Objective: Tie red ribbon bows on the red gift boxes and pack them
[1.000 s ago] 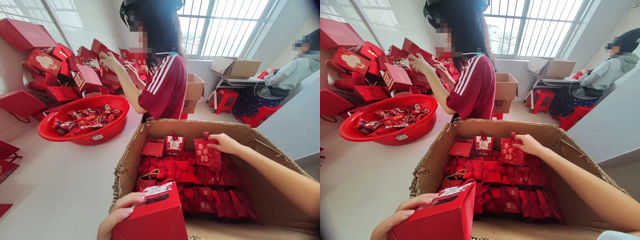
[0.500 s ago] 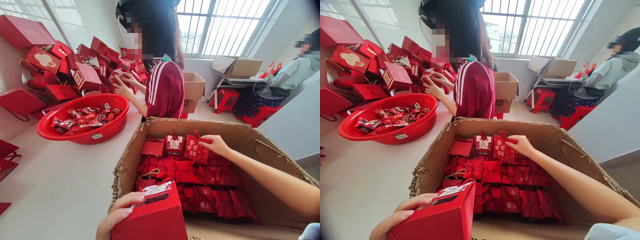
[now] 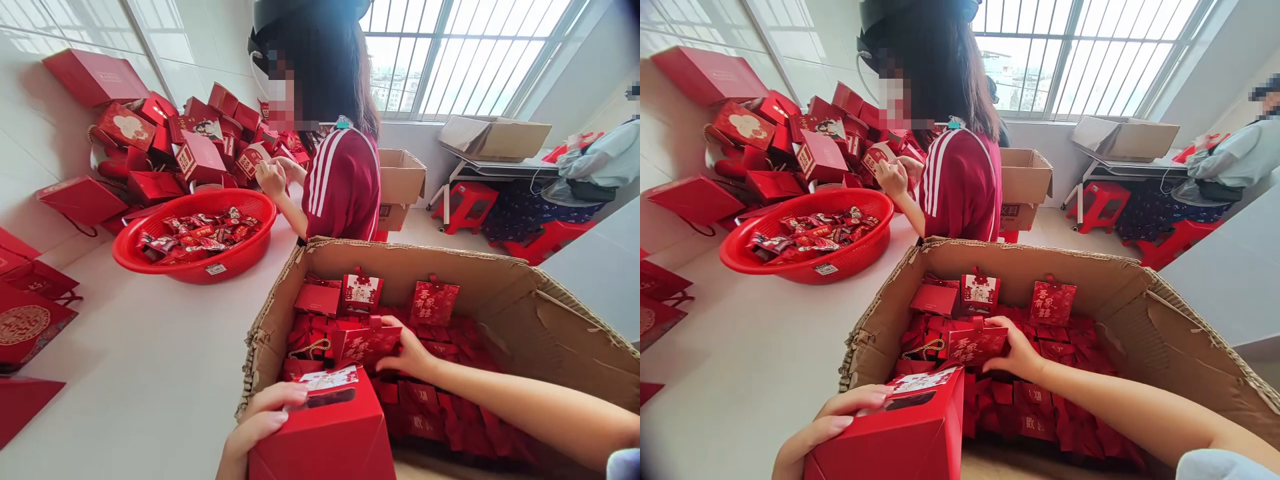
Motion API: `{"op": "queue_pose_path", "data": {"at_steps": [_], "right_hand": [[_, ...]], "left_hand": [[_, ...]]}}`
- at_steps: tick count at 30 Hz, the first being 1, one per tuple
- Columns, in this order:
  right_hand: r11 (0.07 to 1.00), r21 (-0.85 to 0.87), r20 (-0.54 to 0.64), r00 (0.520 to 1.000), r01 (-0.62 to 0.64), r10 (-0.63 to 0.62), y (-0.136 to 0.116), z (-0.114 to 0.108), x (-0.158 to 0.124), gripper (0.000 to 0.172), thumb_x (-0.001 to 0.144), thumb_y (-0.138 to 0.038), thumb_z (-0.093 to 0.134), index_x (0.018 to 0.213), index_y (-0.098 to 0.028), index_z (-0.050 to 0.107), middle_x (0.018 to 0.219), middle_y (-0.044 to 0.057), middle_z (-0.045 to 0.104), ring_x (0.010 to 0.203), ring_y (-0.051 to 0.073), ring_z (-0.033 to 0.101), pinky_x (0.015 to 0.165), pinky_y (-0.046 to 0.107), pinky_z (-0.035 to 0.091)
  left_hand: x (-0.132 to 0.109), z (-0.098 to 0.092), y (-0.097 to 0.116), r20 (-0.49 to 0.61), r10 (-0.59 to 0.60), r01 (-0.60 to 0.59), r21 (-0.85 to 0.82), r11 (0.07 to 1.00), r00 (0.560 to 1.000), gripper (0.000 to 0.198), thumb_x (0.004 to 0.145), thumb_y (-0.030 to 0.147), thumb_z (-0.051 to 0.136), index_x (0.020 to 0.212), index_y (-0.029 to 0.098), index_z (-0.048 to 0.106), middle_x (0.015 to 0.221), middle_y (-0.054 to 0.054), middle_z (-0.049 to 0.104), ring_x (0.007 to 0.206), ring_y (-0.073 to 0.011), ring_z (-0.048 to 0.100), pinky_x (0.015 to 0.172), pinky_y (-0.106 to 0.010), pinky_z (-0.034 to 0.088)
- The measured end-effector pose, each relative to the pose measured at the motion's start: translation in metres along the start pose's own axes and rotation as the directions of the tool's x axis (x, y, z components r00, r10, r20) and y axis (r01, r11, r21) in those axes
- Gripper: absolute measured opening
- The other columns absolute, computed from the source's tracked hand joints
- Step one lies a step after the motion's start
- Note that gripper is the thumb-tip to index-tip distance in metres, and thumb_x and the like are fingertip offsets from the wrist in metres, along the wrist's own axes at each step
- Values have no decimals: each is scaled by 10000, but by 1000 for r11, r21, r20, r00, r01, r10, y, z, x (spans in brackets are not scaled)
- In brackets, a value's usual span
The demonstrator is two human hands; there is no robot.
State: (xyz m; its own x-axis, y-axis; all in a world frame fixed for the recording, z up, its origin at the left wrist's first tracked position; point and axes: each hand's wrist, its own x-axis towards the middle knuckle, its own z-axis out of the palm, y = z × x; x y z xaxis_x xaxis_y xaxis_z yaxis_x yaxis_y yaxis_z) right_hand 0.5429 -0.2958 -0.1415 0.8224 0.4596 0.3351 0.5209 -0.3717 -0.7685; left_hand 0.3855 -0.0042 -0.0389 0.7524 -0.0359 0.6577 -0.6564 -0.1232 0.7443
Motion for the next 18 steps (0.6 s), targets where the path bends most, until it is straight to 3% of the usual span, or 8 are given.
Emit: {"op": "queue_pose_path", "data": {"at_steps": [2, 5, 9, 11, 14, 16, 18], "right_hand": [[999, -20, 28, 999, -38, 39, 12, 9, -8, 895, 492, -440, 875, 1284, -284, 487, 1273, 131, 576, 1156, 386, 559, 964, 559, 461], [996, -45, 70, 994, -75, 78, 16, 13, -10, 768, 527, -369, 850, 1220, -297, 529, 1243, 129, 594, 1199, 433, 505, 1011, 646, 354], [998, 19, 134, 989, -61, 58, -2, -12, 3, 644, 648, -337, 756, 1216, -247, 466, 1219, 107, 584, 1144, 320, 562, 985, 482, 445], [997, 59, 93, 995, -43, 37, -12, -35, 15, 623, 719, -318, 703, 1258, -240, 400, 1225, 102, 551, 1099, 260, 581, 932, 391, 488], [997, 83, -62, 998, 1, 4, -21, -70, 40, 679, 750, -314, 688, 1321, -261, 323, 1240, 98, 496, 1077, 230, 579, 911, 359, 496], [999, 31, -153, 988, 8, -3, -21, -86, 58, 700, 742, -353, 706, 1319, -266, 320, 1208, 92, 505, 1053, 229, 583, 905, 374, 501], [992, -125, -165, 986, 0, -21, -19, -91, 76, 664, 732, -405, 715, 1282, -250, 378, 1179, 96, 535, 1053, 246, 577, 925, 410, 488]], "left_hand": [[1, 1, 0, -8, -12, 12, 0, 1000, 1000, 417, 818, 455, 654, 1191, 289, 570, 1083, -122, 669, 1012, -309, 652, 867, -496, 550], [2, 4, -1, -7, -2, 2, -5, 1000, 1000, 435, 810, 462, 662, 1192, 279, 562, 1079, -129, 659, 1010, -310, 648, 867, -488, 546], [-1, 8, -2, -5, 48, -48, -4, 999, 999, 473, 855, 475, 591, 1239, 212, 505, 1110, -159, 627, 1062, -305, 615, 904, -455, 537], [-1, 8, -2, 4, 62, -63, 5, 998, 998, 479, 857, 465, 592, 1245, 202, 489, 1120, -157, 618, 1075, -299, 606, 921, -443, 532], [1, 7, -4, 32, 83, -84, 4, 996, 996, 449, 884, 445, 559, 1250, 195, 484, 1117, -150, 618, 1074, -283, 608, 924, -418, 537], [3, 6, -5, 35, 93, -93, 6, 996, 995, 451, 881, 444, 566, 1248, 192, 489, 1107, -147, 623, 1067, -279, 614, 921, -407, 541], [4, 6, -5, 27, 95, -96, 17, 995, 995, 458, 867, 448, 588, 1238, 195, 497, 1100, -144, 627, 1057, -282, 620, 913, -411, 545]]}}
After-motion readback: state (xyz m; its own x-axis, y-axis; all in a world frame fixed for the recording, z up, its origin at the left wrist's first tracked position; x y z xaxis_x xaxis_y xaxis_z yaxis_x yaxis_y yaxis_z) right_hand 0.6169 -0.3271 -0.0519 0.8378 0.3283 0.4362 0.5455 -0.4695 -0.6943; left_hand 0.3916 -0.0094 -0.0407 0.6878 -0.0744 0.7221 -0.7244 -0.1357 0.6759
